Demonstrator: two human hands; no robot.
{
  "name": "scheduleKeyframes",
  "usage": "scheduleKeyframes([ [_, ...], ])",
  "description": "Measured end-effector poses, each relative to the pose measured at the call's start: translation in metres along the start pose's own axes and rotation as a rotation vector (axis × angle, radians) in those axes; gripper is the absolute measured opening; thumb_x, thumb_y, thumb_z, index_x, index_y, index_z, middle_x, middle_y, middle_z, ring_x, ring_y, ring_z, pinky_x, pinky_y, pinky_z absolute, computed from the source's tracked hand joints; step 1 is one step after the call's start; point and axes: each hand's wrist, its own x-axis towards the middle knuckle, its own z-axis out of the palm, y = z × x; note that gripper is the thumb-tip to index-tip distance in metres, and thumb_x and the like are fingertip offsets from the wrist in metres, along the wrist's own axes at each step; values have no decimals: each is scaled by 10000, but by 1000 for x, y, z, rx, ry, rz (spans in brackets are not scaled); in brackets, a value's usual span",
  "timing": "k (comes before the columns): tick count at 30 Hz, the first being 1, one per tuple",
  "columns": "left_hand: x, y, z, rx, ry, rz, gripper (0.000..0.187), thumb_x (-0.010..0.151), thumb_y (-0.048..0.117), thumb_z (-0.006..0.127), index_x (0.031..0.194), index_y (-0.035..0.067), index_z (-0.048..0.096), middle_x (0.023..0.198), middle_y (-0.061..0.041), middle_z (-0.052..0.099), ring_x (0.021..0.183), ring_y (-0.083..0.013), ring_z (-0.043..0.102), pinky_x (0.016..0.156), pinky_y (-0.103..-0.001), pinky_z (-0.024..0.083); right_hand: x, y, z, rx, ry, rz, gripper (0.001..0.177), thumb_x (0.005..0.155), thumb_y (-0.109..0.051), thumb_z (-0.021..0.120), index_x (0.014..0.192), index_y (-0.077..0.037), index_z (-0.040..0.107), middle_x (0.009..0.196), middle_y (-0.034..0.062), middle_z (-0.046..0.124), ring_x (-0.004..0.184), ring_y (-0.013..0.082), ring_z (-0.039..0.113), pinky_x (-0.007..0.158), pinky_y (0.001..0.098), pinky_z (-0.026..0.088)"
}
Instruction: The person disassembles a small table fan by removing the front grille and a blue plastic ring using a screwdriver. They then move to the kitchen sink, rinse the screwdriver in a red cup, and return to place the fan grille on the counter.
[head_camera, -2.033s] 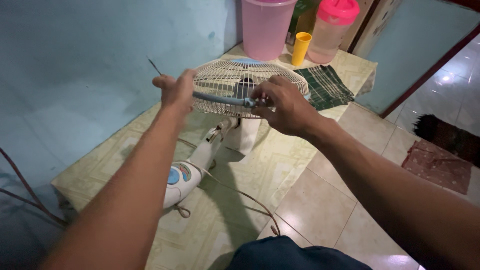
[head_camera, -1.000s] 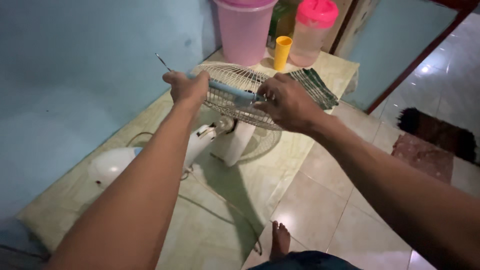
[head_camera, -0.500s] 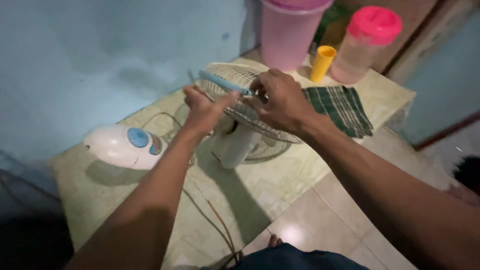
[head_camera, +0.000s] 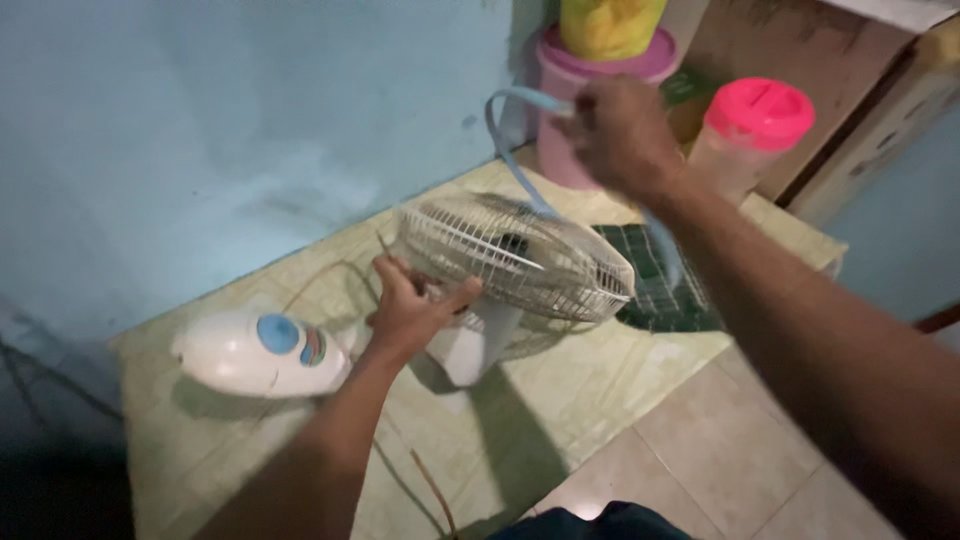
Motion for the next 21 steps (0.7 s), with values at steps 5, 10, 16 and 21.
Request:
scheduleKeyframes([
  [5, 12, -2, -12, -50, 49, 32, 809, 761, 548, 803, 1211, 52, 348, 1217, -187, 486, 1190, -330, 492, 1013, -518, 395, -2, 43, -28, 99, 90, 83, 317, 938, -285, 791, 989, 16, 702, 773, 119, 707, 651, 179, 691, 612, 352, 553],
  [10, 25, 1, -7, 11, 296, 24, 600, 843, 463, 713, 1149, 46, 409, 1240, -201, 403, 1260, -385, 375, 1013, -602, 317, -64, 42, -25, 25, 179, 158, 336, 961, -296, 821, 1009, 24, 730, 825, 130, 683, 709, 220, 645, 657, 393, 519],
  [16, 31, 3, -23, -28, 356, 222, 513, 855, 340, 730, 1108, 11, 428, 1185, -213, 448, 1195, -390, 432, 1034, -546, 360, -110, 4, -23, -48, 217, 190, 310, 966, -263, 809, 1051, 19, 715, 935, 143, 655, 766, 225, 627, 690, 369, 516],
  [21, 6, 42, -16, -216, 167, 429, 341, 905, 198, 633, 1117, 7, 447, 950, -141, 528, 896, -311, 581, 875, -473, 464, -158, -45, -30, -81, 285, 158, 295, 988, -245, 809, 1104, 8, 710, 967, 139, 654, 809, 213, 635, 714, 351, 528],
])
